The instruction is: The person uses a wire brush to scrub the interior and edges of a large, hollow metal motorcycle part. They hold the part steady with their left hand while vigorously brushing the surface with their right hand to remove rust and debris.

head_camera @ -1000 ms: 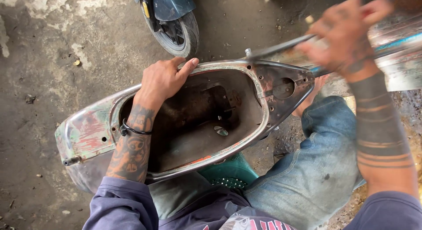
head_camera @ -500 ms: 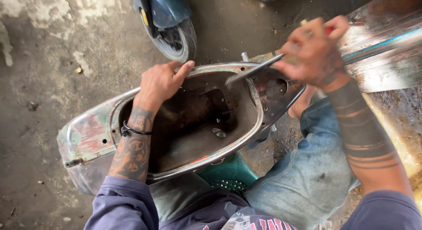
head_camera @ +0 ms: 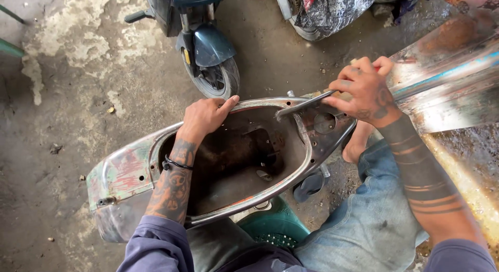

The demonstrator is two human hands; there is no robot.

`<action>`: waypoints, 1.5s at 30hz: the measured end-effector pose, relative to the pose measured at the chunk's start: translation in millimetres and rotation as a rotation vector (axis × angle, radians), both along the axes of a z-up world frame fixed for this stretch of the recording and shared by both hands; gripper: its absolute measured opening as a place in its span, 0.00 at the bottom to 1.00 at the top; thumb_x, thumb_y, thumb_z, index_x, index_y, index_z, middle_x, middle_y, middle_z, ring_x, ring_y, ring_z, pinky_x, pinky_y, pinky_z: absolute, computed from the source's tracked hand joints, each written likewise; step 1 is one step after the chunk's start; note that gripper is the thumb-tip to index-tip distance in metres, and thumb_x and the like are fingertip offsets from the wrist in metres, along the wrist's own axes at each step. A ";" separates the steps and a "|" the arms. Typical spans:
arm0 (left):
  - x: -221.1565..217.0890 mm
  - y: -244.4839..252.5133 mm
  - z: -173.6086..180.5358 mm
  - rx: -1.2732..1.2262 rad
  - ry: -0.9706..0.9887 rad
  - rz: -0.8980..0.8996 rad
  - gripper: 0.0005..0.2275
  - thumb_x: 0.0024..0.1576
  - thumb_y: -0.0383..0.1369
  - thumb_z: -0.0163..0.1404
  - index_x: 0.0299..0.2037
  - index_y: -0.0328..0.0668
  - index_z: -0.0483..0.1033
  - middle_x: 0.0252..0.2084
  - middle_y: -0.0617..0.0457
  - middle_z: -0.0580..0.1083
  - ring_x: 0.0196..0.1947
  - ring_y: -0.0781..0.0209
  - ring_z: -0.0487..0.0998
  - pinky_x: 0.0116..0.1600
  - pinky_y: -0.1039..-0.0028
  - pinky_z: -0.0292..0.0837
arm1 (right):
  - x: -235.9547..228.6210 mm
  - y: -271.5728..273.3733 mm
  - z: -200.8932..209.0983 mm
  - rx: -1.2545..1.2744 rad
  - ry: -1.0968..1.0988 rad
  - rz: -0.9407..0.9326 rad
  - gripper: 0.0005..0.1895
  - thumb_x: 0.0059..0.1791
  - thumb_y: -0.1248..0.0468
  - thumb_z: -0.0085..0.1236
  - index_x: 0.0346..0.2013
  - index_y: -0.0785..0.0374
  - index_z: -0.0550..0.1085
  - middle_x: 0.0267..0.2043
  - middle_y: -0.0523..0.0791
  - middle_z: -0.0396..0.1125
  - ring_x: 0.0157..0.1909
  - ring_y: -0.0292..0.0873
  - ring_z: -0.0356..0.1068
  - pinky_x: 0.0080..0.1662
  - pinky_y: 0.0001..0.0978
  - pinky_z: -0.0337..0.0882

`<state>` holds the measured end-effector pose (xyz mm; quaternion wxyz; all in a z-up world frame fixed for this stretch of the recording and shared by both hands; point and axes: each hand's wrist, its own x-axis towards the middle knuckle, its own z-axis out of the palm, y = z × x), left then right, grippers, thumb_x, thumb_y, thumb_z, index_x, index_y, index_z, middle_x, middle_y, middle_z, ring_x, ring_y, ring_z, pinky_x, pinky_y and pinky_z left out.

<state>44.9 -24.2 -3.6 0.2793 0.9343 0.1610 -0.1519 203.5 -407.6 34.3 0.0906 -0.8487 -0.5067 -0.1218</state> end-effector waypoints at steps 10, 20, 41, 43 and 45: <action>1.0 1.4 -0.7 0.000 0.054 -0.001 0.33 0.59 0.65 0.32 0.44 0.50 0.85 0.41 0.39 0.80 0.49 0.37 0.79 0.55 0.54 0.71 | -27.5 24.6 30.7 -0.040 -0.080 0.013 0.14 0.47 0.46 0.67 0.38 0.48 0.80 0.41 0.35 0.67 0.53 0.43 0.62 0.57 0.50 0.50; 2.9 0.9 -2.5 -0.016 0.016 -0.005 0.33 0.60 0.64 0.32 0.43 0.48 0.84 0.41 0.39 0.80 0.49 0.38 0.79 0.55 0.54 0.71 | -29.5 37.9 25.0 -0.051 -0.076 0.025 0.15 0.44 0.44 0.67 0.34 0.49 0.79 0.38 0.36 0.66 0.50 0.43 0.62 0.56 0.48 0.51; 4.0 1.7 -9.8 0.005 0.002 -0.003 0.34 0.60 0.64 0.32 0.42 0.46 0.84 0.40 0.37 0.80 0.48 0.37 0.79 0.53 0.53 0.72 | -43.4 55.3 33.3 -0.026 -0.104 0.038 0.17 0.42 0.43 0.66 0.29 0.51 0.78 0.35 0.37 0.65 0.49 0.42 0.63 0.55 0.52 0.49; 1.9 2.6 -8.9 0.015 0.019 -0.009 0.34 0.60 0.64 0.32 0.42 0.45 0.84 0.40 0.37 0.80 0.48 0.37 0.79 0.53 0.53 0.72 | -36.7 48.4 32.1 -0.024 -0.133 0.019 0.17 0.43 0.42 0.66 0.30 0.50 0.78 0.35 0.37 0.65 0.49 0.42 0.63 0.55 0.53 0.50; 1.5 1.0 -7.6 0.017 0.026 0.000 0.34 0.60 0.64 0.32 0.42 0.45 0.83 0.40 0.37 0.80 0.48 0.36 0.79 0.53 0.52 0.72 | -27.7 38.3 36.6 -0.074 -0.102 -0.070 0.17 0.46 0.42 0.66 0.31 0.50 0.77 0.37 0.37 0.64 0.51 0.44 0.62 0.57 0.50 0.50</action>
